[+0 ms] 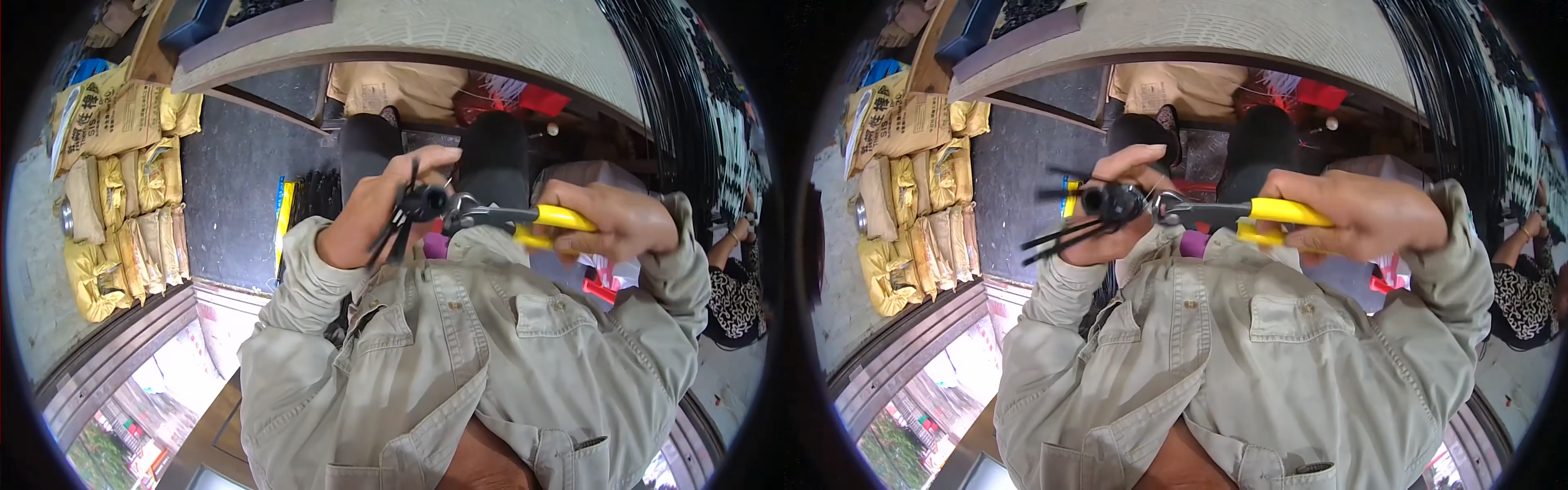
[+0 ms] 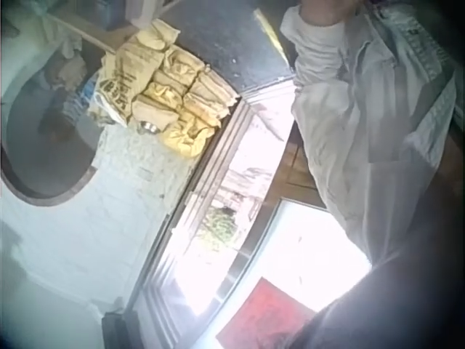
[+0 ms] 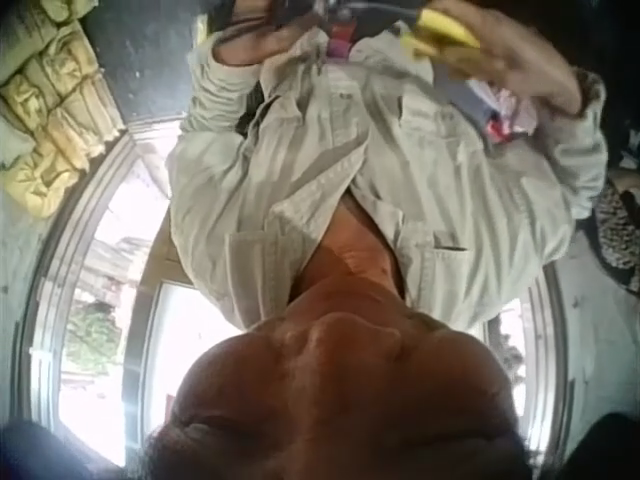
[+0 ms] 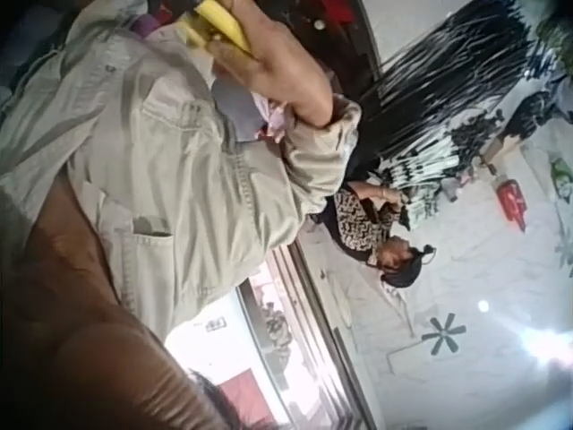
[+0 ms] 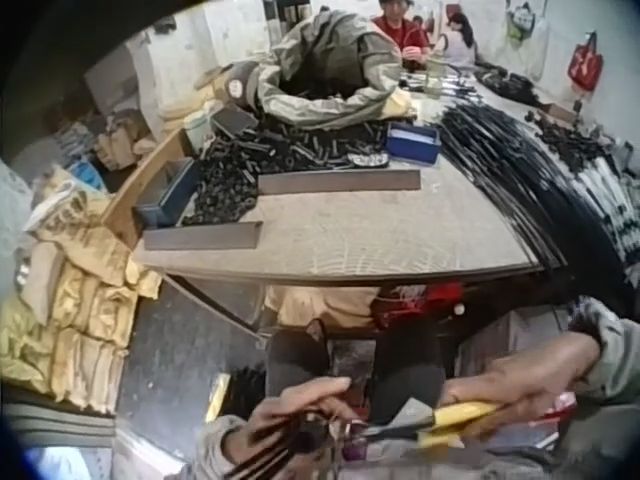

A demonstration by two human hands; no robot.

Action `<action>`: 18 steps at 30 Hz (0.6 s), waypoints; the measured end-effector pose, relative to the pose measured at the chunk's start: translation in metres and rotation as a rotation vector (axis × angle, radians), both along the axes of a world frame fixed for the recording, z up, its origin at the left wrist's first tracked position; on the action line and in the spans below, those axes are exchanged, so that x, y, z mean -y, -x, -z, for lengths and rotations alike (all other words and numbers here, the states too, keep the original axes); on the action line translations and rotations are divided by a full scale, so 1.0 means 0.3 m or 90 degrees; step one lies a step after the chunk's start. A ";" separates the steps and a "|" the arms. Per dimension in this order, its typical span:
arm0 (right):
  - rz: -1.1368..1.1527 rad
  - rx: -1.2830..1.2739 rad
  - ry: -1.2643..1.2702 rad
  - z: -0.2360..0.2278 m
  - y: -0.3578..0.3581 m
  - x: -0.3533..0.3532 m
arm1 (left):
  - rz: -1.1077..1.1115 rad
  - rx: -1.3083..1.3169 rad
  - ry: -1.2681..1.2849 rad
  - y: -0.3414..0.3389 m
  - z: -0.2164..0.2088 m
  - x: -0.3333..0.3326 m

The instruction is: Assemble plastic connectors and bundles of black rods at a workbench.

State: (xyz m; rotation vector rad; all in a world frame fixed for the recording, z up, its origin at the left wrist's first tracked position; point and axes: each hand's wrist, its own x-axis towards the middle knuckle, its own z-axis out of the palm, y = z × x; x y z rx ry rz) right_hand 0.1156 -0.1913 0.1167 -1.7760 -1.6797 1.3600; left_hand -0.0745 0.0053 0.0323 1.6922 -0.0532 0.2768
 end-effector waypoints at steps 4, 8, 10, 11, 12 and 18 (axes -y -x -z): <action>0.107 -0.711 0.295 0.140 0.025 0.041 | 0.225 0.064 -0.002 -0.026 -0.043 -0.052; 0.064 -0.124 -0.045 0.046 0.069 0.010 | 0.109 0.062 0.003 0.019 -0.018 -0.017; 0.118 0.076 -0.208 0.074 0.125 0.039 | 0.050 0.108 -0.039 0.006 -0.028 -0.007; 0.123 0.221 -0.280 0.094 0.132 0.059 | 0.020 0.090 -0.050 0.010 -0.020 -0.001; 0.127 0.366 -0.349 0.097 0.139 0.066 | -0.011 0.072 -0.060 0.010 -0.014 0.001; 0.166 -0.622 0.298 0.086 0.048 0.064 | 0.204 0.115 -0.001 -0.026 0.013 -0.029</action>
